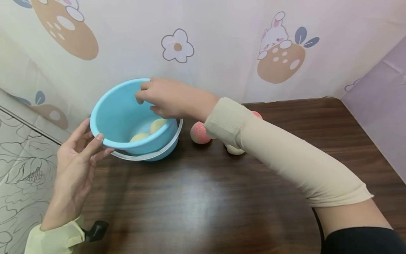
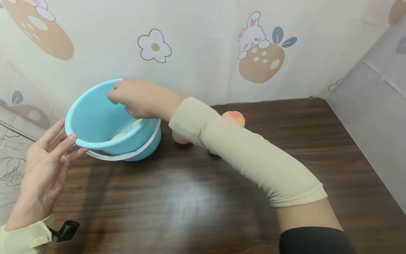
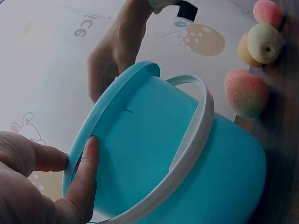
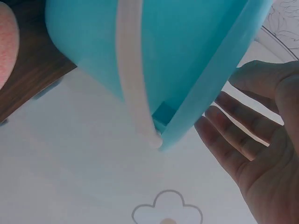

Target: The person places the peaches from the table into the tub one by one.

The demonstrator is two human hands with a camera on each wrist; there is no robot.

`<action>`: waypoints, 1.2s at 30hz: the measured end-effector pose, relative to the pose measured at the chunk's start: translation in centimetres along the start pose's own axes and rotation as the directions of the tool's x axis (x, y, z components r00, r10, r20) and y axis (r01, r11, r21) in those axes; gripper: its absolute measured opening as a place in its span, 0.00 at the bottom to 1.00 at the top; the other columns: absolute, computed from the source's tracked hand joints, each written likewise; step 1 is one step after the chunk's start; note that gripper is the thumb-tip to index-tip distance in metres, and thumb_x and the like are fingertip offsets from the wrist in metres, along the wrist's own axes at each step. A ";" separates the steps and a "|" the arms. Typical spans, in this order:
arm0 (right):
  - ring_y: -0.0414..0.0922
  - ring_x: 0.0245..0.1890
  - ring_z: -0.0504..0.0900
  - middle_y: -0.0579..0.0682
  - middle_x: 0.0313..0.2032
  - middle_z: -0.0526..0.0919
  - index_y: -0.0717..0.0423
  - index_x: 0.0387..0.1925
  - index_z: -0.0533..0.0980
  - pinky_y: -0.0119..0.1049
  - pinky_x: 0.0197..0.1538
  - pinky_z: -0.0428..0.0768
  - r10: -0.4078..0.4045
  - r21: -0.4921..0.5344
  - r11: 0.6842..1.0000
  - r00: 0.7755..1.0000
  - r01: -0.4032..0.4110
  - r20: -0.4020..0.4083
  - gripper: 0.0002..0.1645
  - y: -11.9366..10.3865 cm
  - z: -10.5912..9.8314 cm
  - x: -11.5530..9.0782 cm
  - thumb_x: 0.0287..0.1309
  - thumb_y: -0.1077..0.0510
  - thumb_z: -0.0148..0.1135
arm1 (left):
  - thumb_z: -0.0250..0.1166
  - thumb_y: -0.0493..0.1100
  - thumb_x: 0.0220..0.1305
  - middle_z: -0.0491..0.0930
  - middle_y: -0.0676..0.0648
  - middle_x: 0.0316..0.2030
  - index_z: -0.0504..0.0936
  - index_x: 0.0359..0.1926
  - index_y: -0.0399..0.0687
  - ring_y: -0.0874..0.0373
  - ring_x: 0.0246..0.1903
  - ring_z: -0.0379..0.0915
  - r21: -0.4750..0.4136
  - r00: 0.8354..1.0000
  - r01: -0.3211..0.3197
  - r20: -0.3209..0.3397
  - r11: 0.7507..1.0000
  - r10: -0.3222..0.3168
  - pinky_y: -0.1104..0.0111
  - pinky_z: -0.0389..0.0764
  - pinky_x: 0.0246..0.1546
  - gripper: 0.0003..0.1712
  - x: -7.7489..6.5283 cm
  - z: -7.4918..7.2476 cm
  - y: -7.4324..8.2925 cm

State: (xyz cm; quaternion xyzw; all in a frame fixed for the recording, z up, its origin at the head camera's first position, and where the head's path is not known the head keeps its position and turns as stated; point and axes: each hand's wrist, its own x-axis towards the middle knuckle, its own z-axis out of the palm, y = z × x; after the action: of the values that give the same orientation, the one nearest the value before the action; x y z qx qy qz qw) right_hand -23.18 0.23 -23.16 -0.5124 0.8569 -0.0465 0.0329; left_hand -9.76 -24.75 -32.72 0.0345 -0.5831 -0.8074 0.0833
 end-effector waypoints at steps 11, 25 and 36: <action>0.48 0.58 0.74 0.47 0.60 0.80 0.51 0.63 0.78 0.35 0.57 0.83 0.007 0.038 0.999 0.993 -0.002 -0.116 0.20 -0.5 -0.1 -4.6 0.73 0.63 0.56 | 0.62 0.24 0.70 0.76 0.43 0.56 0.58 0.80 0.38 0.59 0.40 0.88 -0.024 1.000 -0.003 -0.012 1.000 0.003 0.65 0.94 0.43 0.42 -0.1 -0.2 -0.1; 0.48 0.59 0.79 0.49 0.55 0.83 0.55 0.56 0.80 0.38 0.62 0.84 -0.015 0.097 0.994 0.931 0.054 -0.364 0.16 0.4 1.0 -10.2 0.69 0.67 0.60 | 0.65 0.26 0.69 0.75 0.43 0.56 0.59 0.80 0.39 0.60 0.42 0.87 0.031 1.000 -0.003 -0.018 1.000 0.003 0.67 0.93 0.44 0.42 -0.1 0.1 0.2; 0.52 0.57 0.80 0.52 0.54 0.83 0.59 0.56 0.79 0.44 0.62 0.85 0.029 0.091 0.996 0.924 0.006 -0.380 0.17 1.6 3.3 -12.6 0.66 0.69 0.61 | 0.64 0.26 0.70 0.76 0.43 0.54 0.60 0.79 0.39 0.59 0.41 0.88 -0.012 1.000 -0.012 -0.002 1.000 0.012 0.65 0.94 0.43 0.41 0.0 0.2 0.2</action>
State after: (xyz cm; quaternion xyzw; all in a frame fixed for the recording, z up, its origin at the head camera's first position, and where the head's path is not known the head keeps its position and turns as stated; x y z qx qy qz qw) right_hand -18.23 11.96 -26.50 -0.4865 0.8469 -0.1839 -0.1109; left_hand -9.75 -24.67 -32.46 0.0312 -0.5785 -0.8103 0.0889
